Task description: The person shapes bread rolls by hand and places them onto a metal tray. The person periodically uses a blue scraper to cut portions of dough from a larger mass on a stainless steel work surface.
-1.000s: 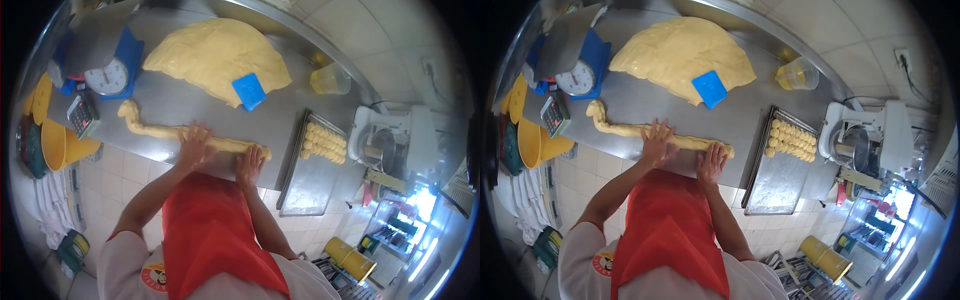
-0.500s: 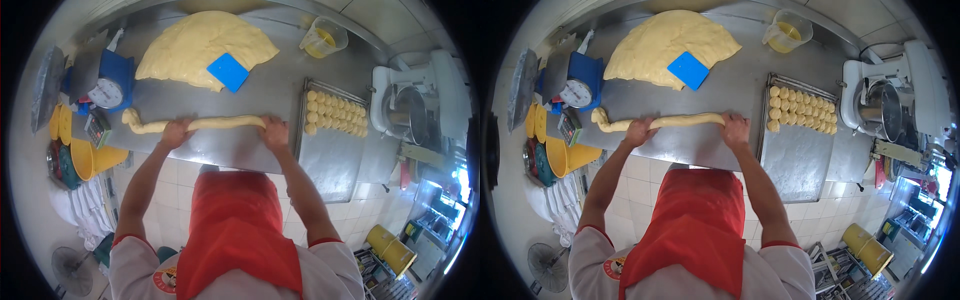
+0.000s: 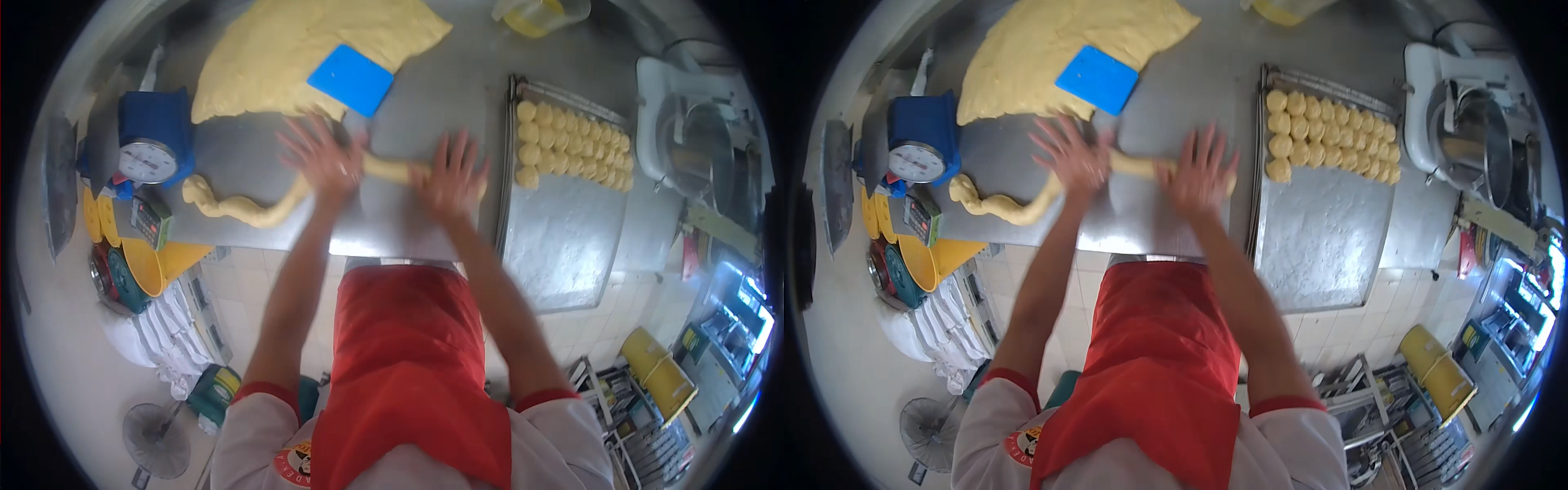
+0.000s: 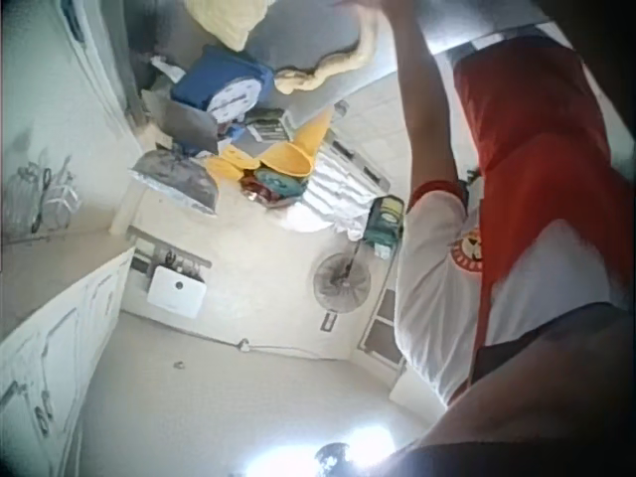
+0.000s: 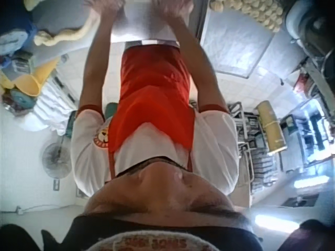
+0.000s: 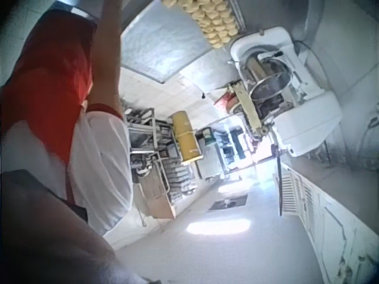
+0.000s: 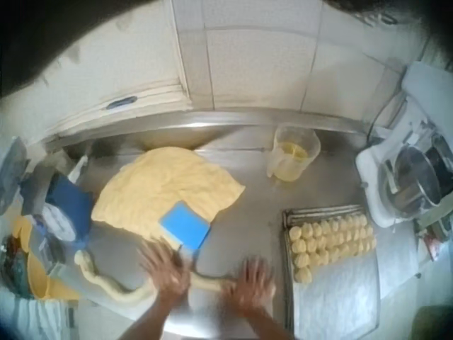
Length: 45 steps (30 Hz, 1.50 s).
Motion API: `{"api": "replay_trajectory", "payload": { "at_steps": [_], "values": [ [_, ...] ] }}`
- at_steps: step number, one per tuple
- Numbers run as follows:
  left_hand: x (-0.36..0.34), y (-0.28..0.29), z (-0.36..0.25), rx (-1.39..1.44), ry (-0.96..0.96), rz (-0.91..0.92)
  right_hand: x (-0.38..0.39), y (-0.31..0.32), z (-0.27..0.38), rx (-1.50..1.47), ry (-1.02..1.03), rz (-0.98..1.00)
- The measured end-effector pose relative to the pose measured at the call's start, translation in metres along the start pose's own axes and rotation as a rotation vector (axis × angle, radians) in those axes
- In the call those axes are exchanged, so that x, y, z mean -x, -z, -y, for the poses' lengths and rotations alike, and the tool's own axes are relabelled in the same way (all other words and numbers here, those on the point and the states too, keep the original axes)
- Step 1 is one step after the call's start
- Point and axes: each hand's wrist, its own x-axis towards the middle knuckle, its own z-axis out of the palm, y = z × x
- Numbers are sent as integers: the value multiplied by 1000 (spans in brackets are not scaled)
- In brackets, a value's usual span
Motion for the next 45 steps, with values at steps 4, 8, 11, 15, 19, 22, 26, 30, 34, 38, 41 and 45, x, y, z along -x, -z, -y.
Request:
{"api": "replay_trajectory", "payload": {
  "at_steps": [4, 8, 11, 15, 19, 22, 26, 30, 34, 38, 41, 45],
  "values": [
    [-40, 0, 23, 121, -84, -140, -91, 1, -26, -58, 33, -217],
    [41, 35, 37, -98, -426, 352, -2, 5, -26, -121, 21, -42],
    [61, 58, 30, 92, -366, 496, 71, 16, -31, -180, 41, -25],
    [70, 94, 20, 326, -486, 632, 89, 35, -67, -616, 5, -55],
    [99, 108, -8, 9, -696, 331, 97, 55, -90, -997, -390, 189],
    [104, 83, -58, 554, -766, 491, 113, 68, -79, -953, -383, 62],
    [102, 66, -124, 853, -807, 874, 116, 90, -53, -1073, -578, -21],
    [98, 91, -149, 544, -844, 1059, 110, 105, -28, -763, -542, -433],
    [84, 111, -146, 332, -963, 968, 106, 104, -4, -527, -590, -424],
    [81, 107, -139, 339, -993, 877, 94, 107, 3, -361, -736, -300],
    [75, 95, -138, 315, -1007, 908, 91, 120, -4, -405, -677, -140],
    [38, 73, -145, 268, -950, 956, 109, 130, -21, -834, -453, 273]
  ]
}}
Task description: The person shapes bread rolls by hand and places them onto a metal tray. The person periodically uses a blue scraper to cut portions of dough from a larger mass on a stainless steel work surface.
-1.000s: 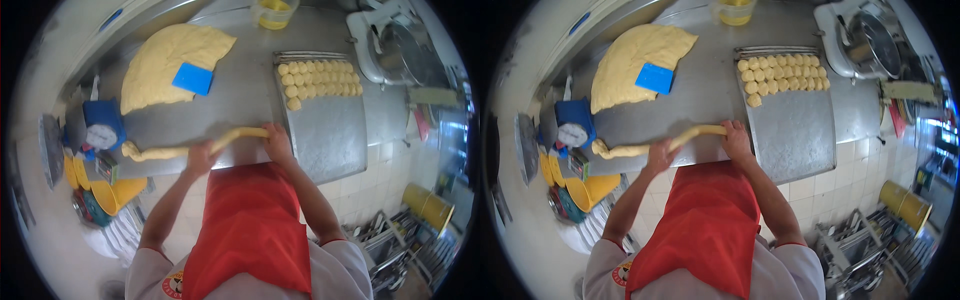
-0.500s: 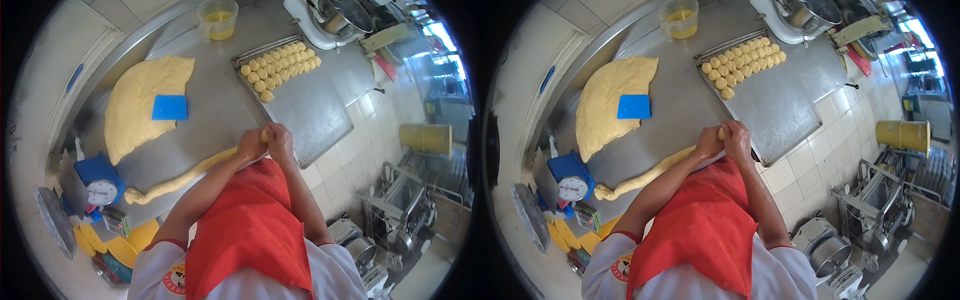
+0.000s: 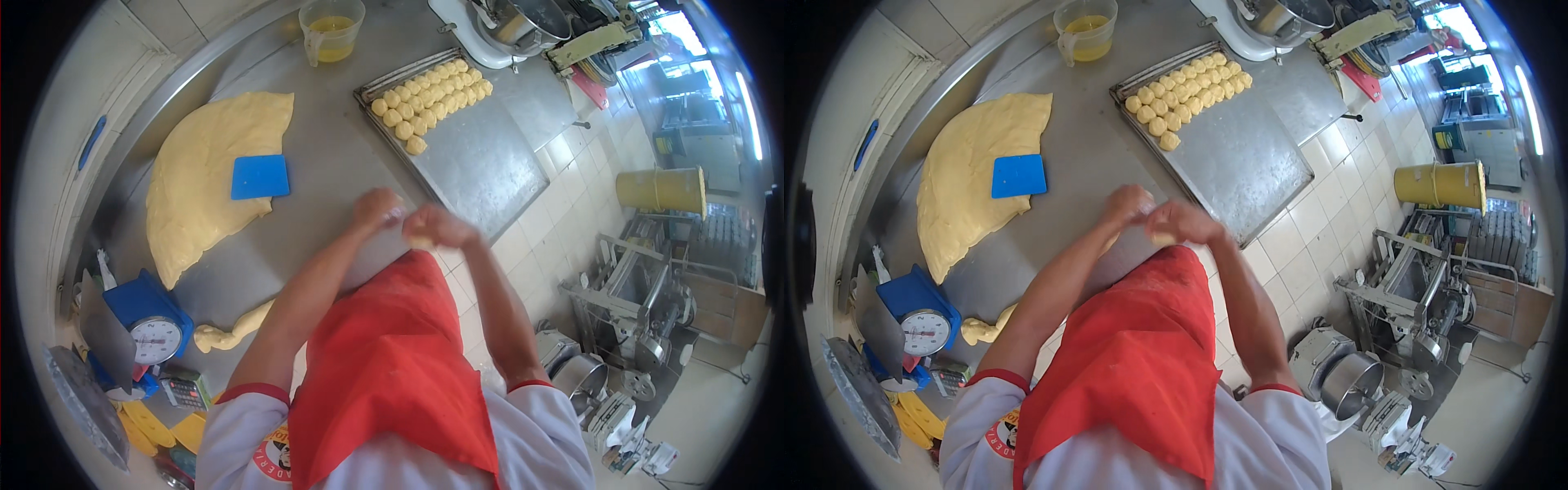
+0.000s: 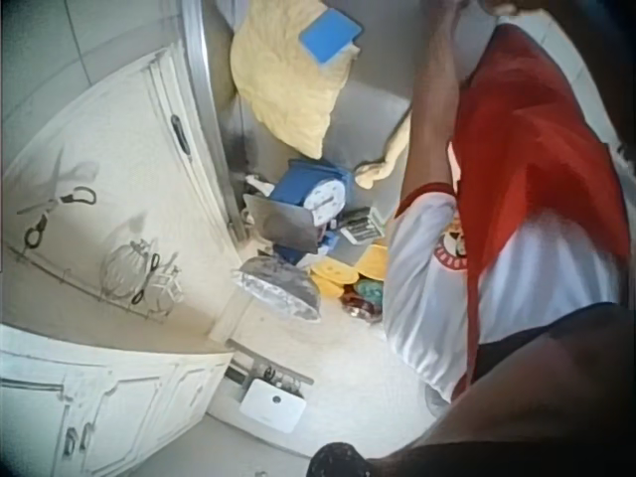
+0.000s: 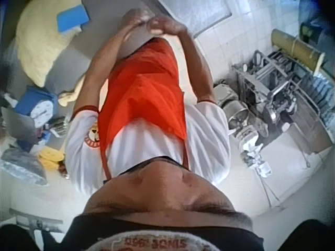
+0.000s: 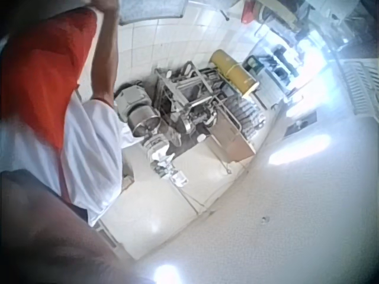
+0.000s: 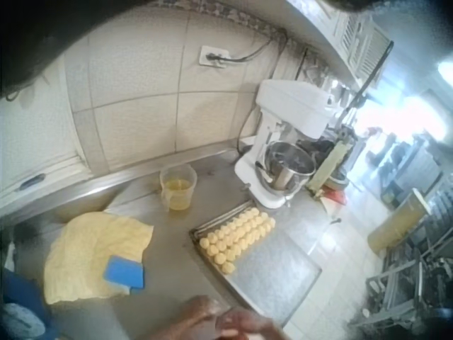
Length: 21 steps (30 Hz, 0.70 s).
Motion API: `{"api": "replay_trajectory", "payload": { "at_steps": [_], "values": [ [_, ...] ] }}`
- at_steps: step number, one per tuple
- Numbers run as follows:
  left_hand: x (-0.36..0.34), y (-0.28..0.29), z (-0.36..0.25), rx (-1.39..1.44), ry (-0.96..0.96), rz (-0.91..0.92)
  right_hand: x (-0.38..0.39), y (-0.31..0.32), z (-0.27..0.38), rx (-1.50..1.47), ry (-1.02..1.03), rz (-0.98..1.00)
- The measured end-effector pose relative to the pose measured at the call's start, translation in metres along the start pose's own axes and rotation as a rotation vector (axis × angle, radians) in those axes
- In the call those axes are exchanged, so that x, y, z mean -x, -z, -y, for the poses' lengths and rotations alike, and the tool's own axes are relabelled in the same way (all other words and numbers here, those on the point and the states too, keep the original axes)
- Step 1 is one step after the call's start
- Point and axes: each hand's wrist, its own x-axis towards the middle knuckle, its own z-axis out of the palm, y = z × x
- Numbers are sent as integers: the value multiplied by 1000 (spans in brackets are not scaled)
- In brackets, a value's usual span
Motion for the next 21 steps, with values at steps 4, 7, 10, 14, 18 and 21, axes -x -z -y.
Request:
{"api": "replay_trajectory", "payload": {
  "at_steps": [4, 7, 10, 14, 18, 21],
  "values": [
    [-23, 5, 21, 79, 125, 55, -12, 18, -43, -628, -67, -22],
    [-16, -17, 21, 162, 76, -59, -54, 45, -77, -613, 11, -451],
    [-8, -38, 19, 208, 57, -112, -94, 60, -92, -351, -125, -679],
    [-1, -45, 13, 340, 107, -82, -134, 57, -81, -74, -48, -706],
    [4, -36, 4, 373, 114, -70, -133, 58, -63, 60, -7, -731],
    [11, -34, 3, 386, 47, -158, -104, 51, -54, 109, 61, -904]
  ]
}}
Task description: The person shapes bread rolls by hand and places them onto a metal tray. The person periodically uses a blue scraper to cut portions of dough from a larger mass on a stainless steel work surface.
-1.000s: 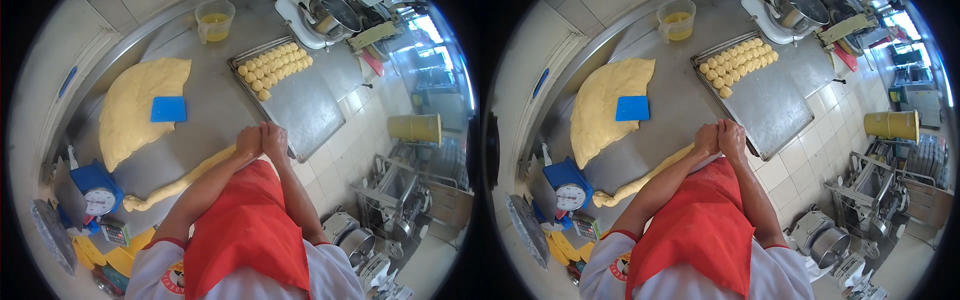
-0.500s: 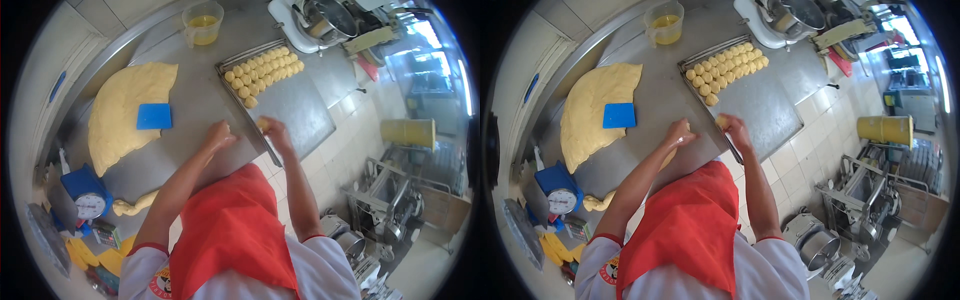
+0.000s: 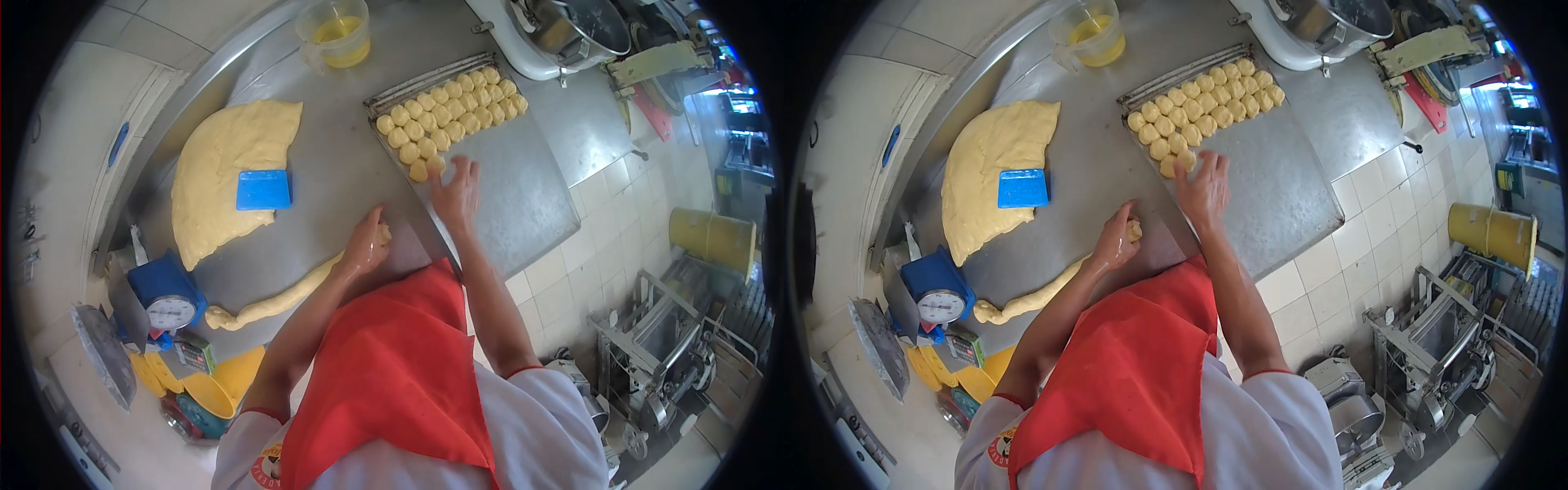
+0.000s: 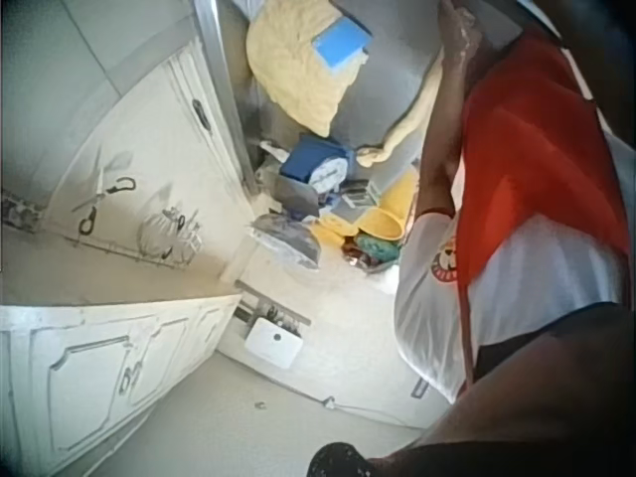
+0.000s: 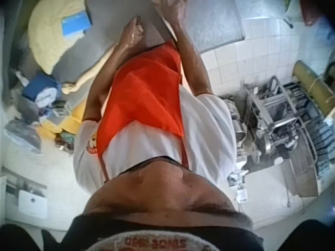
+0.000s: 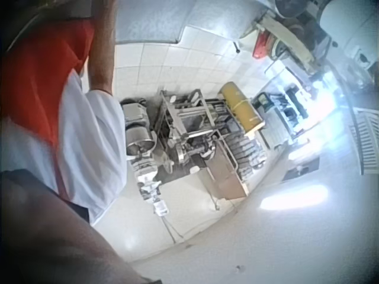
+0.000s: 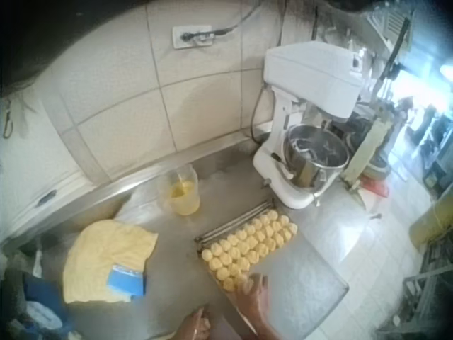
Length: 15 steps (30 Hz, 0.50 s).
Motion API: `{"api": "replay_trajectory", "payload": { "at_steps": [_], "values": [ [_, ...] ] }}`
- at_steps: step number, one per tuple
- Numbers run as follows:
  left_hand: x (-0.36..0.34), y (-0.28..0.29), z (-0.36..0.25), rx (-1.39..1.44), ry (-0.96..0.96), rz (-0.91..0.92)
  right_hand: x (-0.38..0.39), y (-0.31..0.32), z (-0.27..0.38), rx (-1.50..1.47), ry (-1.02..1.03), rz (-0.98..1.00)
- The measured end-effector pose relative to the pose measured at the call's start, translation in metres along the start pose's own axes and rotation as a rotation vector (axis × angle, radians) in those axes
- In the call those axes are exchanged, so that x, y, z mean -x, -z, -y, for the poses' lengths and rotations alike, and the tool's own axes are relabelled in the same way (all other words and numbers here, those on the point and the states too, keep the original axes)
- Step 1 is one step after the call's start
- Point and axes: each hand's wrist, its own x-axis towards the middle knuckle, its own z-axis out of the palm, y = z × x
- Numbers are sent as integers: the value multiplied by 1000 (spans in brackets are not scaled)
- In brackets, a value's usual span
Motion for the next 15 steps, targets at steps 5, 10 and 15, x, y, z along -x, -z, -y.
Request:
{"api": "replay_trajectory", "payload": {
  "at_steps": [5, 10, 15],
  "values": [
    [13, 7, 15, 80, -154, -103, 75, 7, 34, -370, -50, 714],
    [24, 13, 17, 83, -20, 172, 118, -5, 52, -366, -218, 613],
    [28, 1, 4, -259, 4, 151, 135, -12, 62, 82, 31, 367]
  ]
}}
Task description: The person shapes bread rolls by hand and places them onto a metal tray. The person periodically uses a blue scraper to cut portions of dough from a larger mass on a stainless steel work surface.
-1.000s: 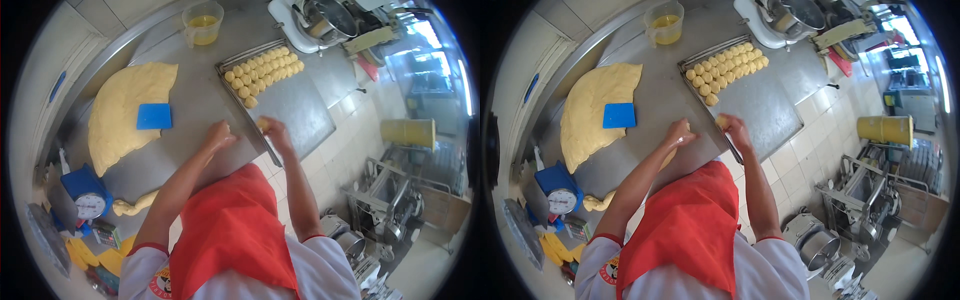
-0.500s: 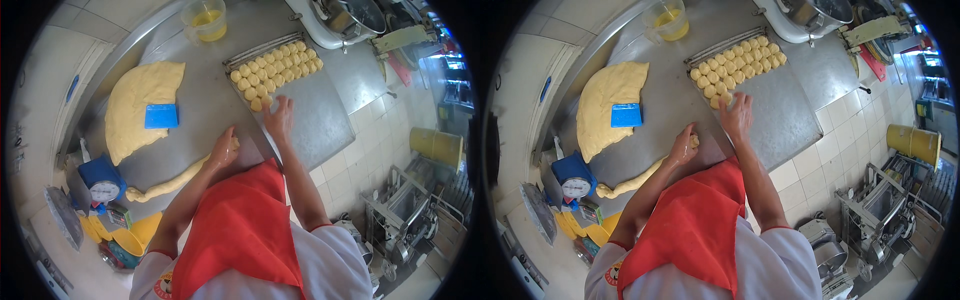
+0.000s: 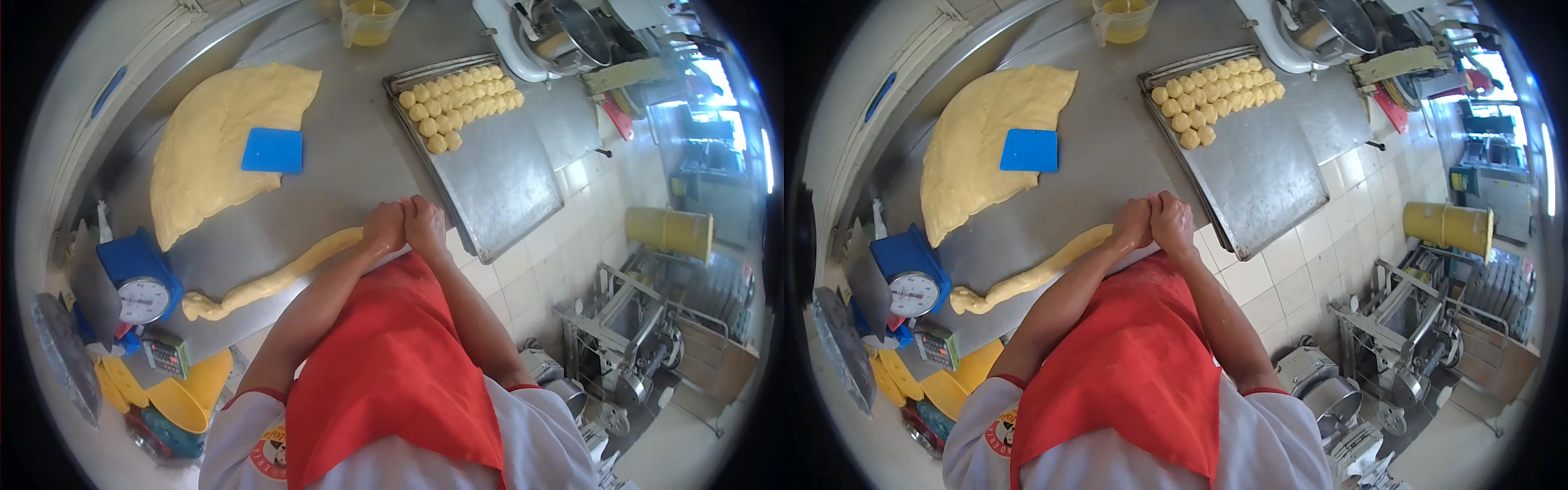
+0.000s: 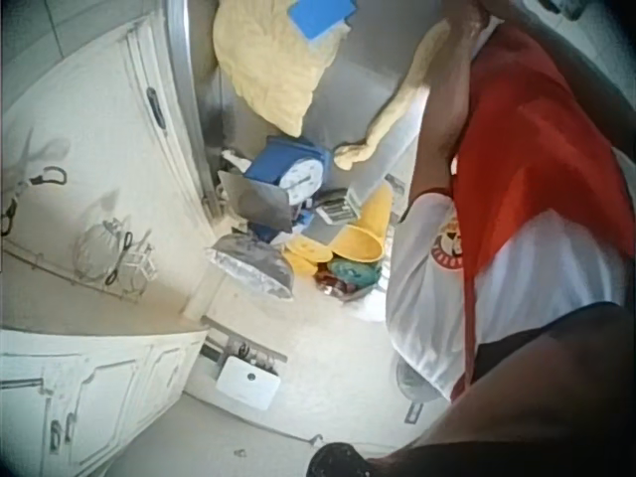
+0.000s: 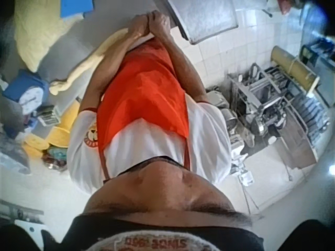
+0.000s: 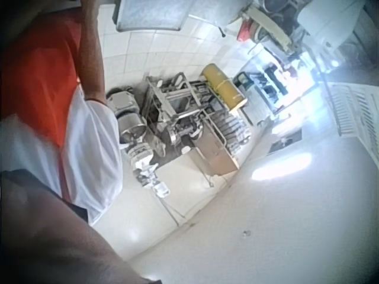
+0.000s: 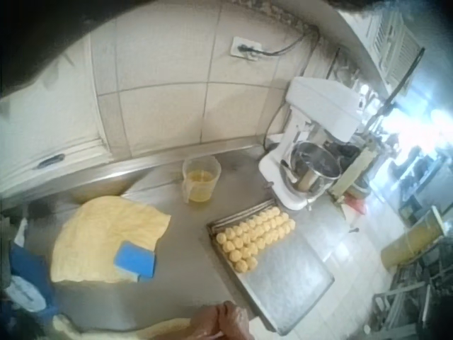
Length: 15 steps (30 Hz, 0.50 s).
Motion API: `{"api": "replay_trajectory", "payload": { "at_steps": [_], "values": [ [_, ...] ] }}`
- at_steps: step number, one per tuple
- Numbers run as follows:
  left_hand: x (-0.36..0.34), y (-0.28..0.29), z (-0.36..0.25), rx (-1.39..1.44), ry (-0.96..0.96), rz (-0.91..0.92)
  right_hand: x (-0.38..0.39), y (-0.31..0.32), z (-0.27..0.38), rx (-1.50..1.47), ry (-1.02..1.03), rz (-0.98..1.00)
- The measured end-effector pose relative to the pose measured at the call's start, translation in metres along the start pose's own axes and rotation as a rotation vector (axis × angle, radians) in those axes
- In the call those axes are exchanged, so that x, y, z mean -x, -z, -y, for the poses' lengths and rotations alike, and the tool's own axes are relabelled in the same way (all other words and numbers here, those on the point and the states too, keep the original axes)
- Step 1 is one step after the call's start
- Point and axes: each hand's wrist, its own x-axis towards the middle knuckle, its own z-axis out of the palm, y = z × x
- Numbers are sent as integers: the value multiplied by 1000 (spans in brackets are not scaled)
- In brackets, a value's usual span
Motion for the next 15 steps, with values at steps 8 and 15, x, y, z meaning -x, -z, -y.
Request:
{"api": "replay_trajectory", "payload": {
  "at_steps": [8, 15],
  "values": [
    [-24, 18, 2, -55, 122, 56, -29, 57, -24, -252, 79, 656],
    [-43, 28, 21, 81, 148, -101, -98, 71, -117, -841, -237, -34]
  ]
}}
